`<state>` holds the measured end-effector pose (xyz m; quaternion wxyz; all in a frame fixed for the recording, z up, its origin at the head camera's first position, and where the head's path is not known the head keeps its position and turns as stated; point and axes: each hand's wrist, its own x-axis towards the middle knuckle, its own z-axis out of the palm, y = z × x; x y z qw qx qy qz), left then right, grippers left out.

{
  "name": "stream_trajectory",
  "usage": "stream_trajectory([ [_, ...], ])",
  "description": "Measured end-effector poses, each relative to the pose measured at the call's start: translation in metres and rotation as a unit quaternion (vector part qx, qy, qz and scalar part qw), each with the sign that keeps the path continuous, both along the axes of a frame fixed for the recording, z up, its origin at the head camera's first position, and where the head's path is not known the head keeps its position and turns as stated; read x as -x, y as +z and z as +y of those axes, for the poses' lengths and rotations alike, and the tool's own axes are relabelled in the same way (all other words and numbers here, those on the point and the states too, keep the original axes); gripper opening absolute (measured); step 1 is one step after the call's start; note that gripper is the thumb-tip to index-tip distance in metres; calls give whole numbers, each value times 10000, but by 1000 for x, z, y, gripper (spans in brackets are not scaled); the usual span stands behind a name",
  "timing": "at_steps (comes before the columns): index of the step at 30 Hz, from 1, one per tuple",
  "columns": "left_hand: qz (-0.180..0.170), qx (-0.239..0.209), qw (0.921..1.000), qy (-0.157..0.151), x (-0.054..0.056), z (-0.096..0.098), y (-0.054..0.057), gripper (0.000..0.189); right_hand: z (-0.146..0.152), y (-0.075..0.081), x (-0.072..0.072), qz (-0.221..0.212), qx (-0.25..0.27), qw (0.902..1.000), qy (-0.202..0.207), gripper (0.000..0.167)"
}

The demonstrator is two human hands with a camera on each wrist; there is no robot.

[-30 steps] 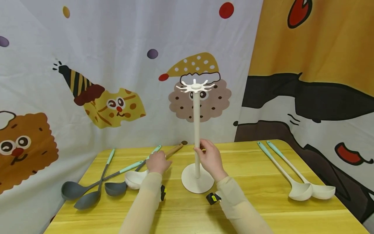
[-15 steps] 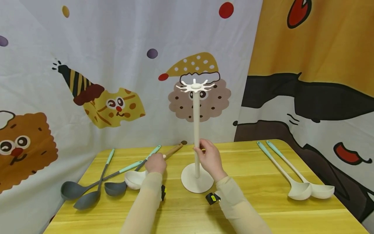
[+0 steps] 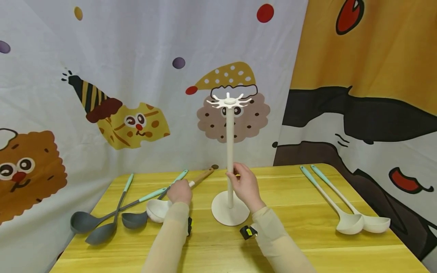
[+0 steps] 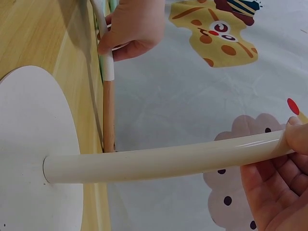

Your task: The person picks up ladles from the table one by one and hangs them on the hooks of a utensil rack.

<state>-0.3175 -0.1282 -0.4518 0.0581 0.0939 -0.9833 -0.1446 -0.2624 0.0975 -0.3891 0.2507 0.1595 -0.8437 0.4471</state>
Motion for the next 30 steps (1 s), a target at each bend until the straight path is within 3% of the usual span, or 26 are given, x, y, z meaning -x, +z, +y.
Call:
stream_trajectory([
  [11,292,-23,9996,18,-3,-2,1,6,0,-1,1,93,-19,10000,-31,19],
  [30,954,-402,9943,-254,-7,9,17,13,0,-3,1,160,-12,9999,-26,20],
])
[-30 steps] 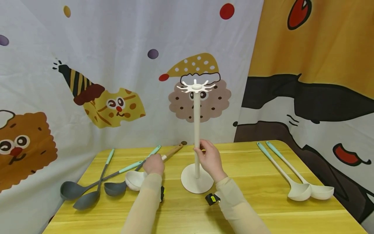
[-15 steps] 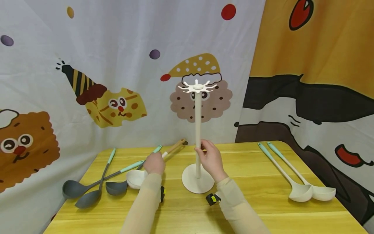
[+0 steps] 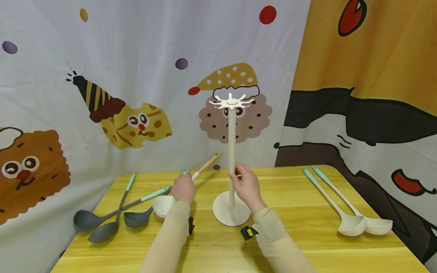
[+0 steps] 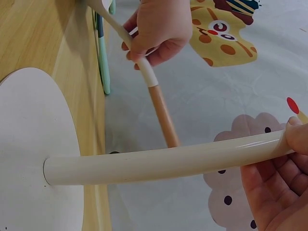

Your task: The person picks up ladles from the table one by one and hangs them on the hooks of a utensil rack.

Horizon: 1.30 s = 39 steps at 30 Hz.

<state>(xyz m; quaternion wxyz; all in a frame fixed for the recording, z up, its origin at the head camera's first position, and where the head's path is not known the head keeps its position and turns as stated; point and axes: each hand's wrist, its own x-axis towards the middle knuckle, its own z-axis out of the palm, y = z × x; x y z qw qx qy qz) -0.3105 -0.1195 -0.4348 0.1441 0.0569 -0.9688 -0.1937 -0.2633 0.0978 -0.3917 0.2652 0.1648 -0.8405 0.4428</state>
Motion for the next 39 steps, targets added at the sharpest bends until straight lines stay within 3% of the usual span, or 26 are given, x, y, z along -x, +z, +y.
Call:
stream_trajectory([
  [12,281,-424,9986,-151,-3,4,7,23,0,-1,0,47,-32,10000,1,20],
  [19,478,-762,9958,-194,-4,4,11,20,0,-2,1,56,-23,10000,-8,21],
  [39,1125,-1580,9803,-382,-5,7,32,9,-1,0,0,-20,45,10000,20,20],
])
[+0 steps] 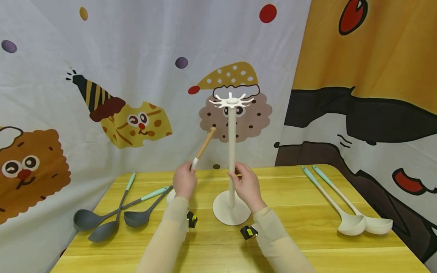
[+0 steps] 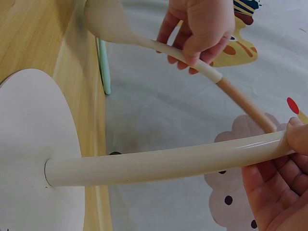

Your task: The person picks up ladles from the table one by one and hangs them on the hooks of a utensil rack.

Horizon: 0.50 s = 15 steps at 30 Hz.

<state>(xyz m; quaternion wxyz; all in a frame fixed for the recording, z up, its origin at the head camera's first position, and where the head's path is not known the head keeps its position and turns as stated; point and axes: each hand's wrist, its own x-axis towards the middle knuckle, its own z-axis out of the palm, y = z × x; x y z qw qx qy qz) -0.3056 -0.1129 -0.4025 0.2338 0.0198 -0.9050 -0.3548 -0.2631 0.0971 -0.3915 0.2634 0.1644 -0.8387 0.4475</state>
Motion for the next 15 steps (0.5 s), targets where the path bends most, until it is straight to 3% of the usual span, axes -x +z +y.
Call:
stream_trajectory([
  [9,196,-521,9984,-77,-4,6,16,10,0,-1,0,72,-27,10000,14,20],
  [15,573,-832,9948,-160,-5,9,23,14,1,-2,0,120,-36,9999,31,19],
])
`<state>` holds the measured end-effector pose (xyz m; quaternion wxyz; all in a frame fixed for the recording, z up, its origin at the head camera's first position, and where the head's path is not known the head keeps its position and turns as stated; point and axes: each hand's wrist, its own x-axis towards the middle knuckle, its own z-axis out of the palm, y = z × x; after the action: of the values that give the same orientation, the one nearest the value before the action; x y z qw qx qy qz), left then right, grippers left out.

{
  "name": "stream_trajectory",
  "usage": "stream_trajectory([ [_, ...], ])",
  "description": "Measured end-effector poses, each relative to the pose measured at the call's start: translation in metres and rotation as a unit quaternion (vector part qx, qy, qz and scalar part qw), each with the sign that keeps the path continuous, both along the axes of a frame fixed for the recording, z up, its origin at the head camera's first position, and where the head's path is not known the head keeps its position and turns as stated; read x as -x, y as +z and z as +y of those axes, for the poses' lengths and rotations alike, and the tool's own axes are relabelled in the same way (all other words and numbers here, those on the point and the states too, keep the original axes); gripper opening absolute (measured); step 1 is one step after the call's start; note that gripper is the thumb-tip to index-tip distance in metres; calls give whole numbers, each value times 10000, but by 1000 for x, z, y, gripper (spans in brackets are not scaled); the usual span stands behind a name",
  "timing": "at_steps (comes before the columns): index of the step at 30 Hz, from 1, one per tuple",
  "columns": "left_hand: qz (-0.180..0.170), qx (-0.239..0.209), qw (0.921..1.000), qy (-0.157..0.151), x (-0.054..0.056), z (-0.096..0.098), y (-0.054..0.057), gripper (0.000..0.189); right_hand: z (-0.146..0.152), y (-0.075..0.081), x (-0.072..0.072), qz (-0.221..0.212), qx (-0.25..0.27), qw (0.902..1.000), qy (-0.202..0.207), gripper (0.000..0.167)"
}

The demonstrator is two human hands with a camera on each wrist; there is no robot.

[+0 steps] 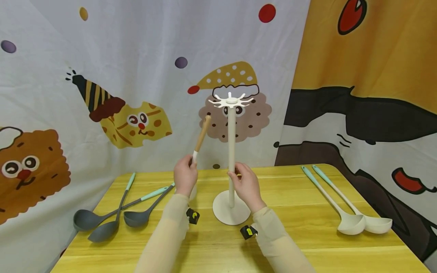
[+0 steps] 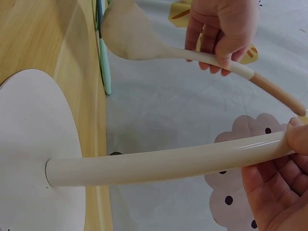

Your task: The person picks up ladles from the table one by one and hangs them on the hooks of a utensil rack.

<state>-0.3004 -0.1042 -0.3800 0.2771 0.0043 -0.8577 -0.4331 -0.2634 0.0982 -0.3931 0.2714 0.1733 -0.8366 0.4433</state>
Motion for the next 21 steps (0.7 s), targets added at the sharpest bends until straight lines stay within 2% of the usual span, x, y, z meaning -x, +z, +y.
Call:
stream_trajectory([
  [4,189,-220,9995,-99,-1,1,5,16,0,0,0,1,-4,10000,-12,19],
  [12,265,-830,9958,-289,-2,3,18,19,0,0,0,31,-2,10000,-20,18],
  [21,287,-1066,9932,-370,-5,4,31,19,-1,1,-1,-8,22,10000,-11,18],
])
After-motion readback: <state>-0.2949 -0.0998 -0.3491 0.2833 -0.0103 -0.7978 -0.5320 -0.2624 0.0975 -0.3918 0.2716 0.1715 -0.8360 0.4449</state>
